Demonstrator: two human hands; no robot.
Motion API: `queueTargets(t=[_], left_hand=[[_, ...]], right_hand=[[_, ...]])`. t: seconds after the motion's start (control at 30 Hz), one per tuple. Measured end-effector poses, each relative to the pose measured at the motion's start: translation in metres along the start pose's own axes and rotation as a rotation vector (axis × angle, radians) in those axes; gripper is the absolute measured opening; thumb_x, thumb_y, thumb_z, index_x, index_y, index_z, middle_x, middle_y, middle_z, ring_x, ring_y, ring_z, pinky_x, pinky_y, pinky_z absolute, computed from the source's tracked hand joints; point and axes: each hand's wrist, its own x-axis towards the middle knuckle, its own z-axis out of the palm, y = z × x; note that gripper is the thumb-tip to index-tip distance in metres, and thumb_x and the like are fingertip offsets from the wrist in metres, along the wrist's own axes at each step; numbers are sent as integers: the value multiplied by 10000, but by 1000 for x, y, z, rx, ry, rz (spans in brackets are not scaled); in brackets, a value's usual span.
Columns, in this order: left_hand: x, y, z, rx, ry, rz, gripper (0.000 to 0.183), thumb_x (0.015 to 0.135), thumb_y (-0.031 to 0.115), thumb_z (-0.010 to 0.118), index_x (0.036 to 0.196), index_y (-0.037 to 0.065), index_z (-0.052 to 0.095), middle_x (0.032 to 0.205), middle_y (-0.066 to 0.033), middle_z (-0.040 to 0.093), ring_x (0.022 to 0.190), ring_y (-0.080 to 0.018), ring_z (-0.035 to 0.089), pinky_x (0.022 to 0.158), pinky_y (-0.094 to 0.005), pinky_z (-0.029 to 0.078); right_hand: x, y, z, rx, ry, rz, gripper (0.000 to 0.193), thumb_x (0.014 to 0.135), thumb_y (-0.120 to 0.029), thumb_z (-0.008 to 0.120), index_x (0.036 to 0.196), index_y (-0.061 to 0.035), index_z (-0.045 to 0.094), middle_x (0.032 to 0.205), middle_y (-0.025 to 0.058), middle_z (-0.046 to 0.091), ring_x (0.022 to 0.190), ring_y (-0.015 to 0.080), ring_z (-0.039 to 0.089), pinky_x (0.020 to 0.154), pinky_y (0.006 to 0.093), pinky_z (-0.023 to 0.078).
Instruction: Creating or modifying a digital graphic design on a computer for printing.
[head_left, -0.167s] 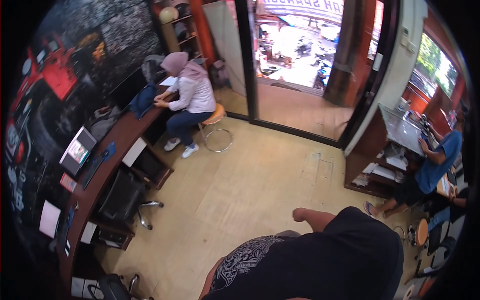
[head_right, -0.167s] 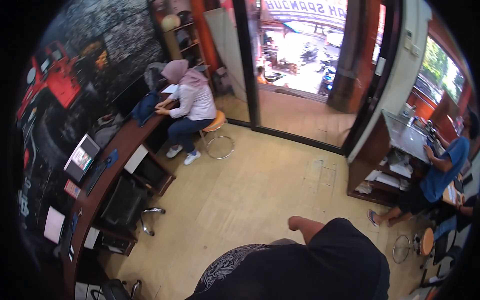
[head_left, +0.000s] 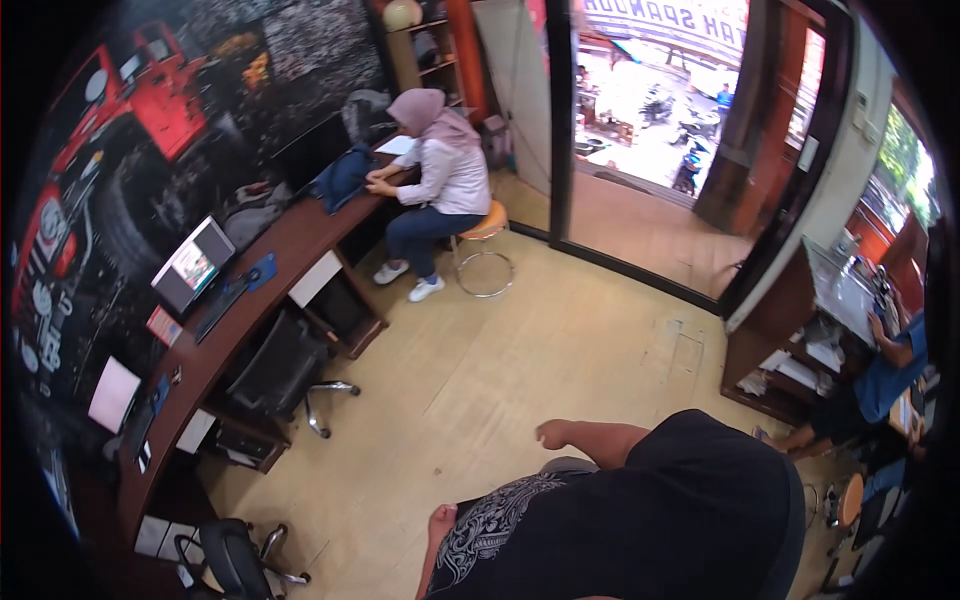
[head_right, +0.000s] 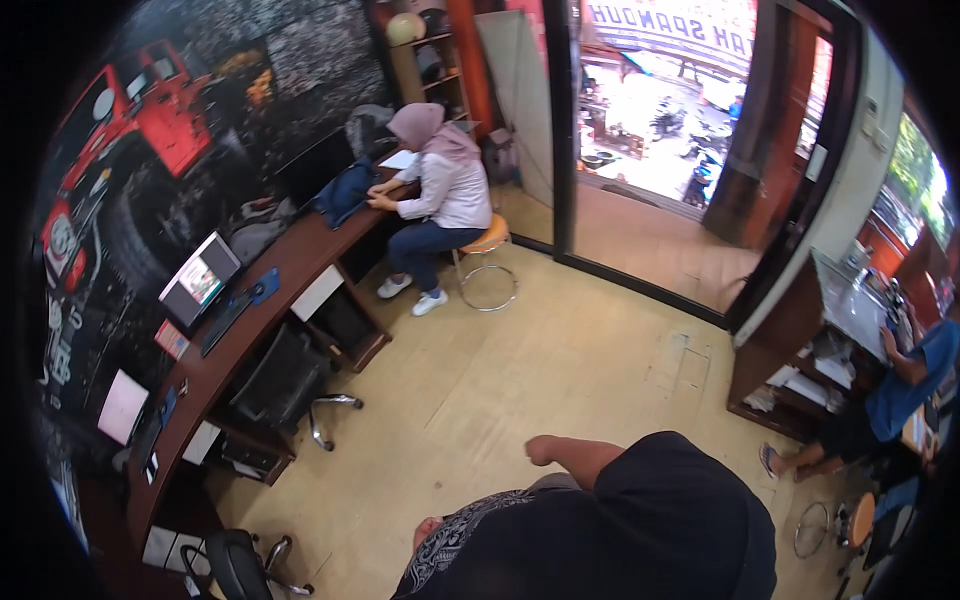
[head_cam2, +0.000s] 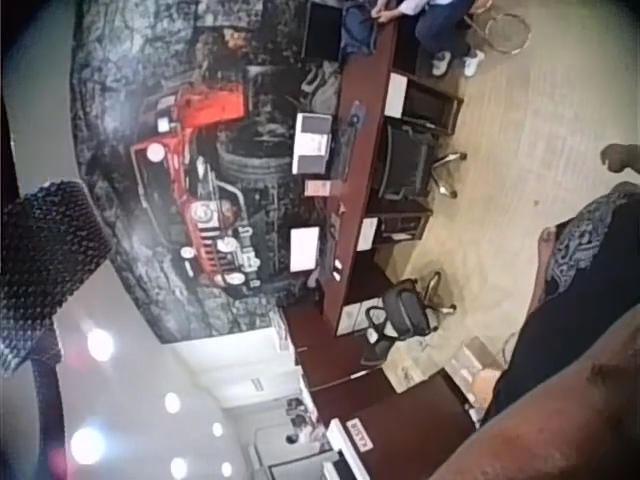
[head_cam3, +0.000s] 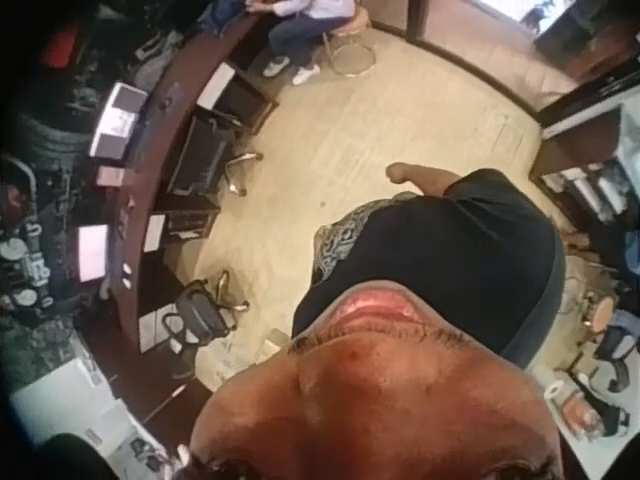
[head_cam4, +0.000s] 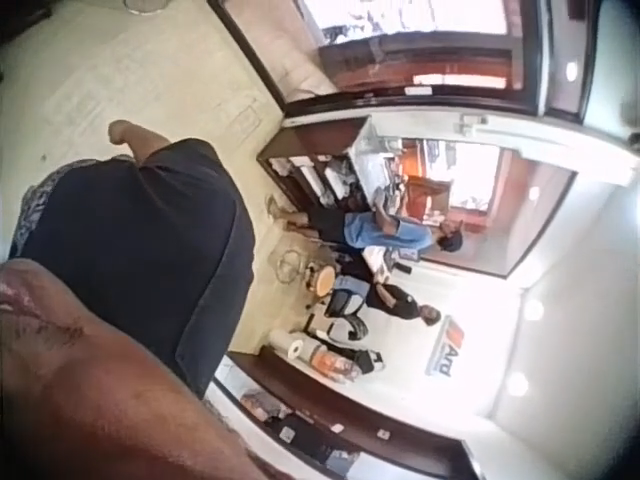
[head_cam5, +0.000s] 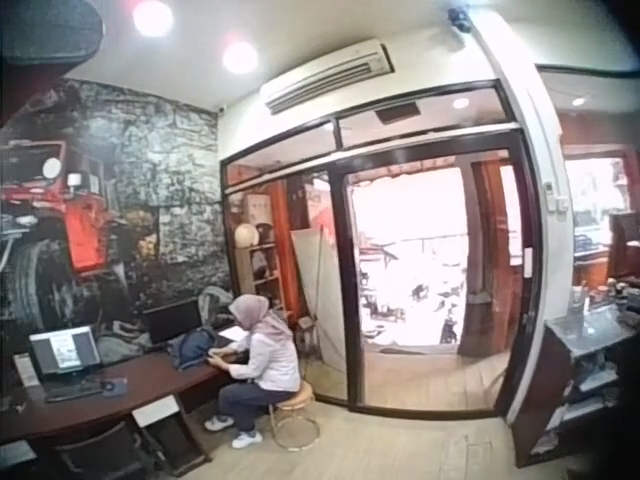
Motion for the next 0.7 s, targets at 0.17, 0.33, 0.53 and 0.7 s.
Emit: queueTargets(t=[0.17,0.33,0.53,0.7], left_hand=[[-35,24,-43,437,485,267,262,1013,225,605,887,8,679,807,-78,692,742,-151,614,704,-312,512],[-50,142,-115,376,379,-126,253,964,262,632,906,36,728,850,-63,728,796,-169,635,758,-377,514],[-94,148,-210,108,458,-189,251,956,304,666,914,60,709,796,-25,685,691,-115,580,634,-316,492],[-116,101,-246,-84,977,-26,199,956,246,649,963,52,694,814,-30,690,719,-125,612,672,-314,512]], right_hand=[[98,-113,-66,176,79,-161,406,800,-208,598,1183,-106,689,1162,211,693,1092,383,650,917,483,522],[219,-78,-52,-289,-285,-218,329,811,-298,619,992,-54,746,1036,241,712,1001,405,671,864,496,529],[362,-28,-14,-187,-431,-321,335,829,-332,659,1024,-85,776,1089,192,738,1033,329,690,919,438,520],[471,-179,-146,-359,-557,-225,338,831,-345,664,1039,-100,769,1087,190,737,1042,344,688,925,424,524]])
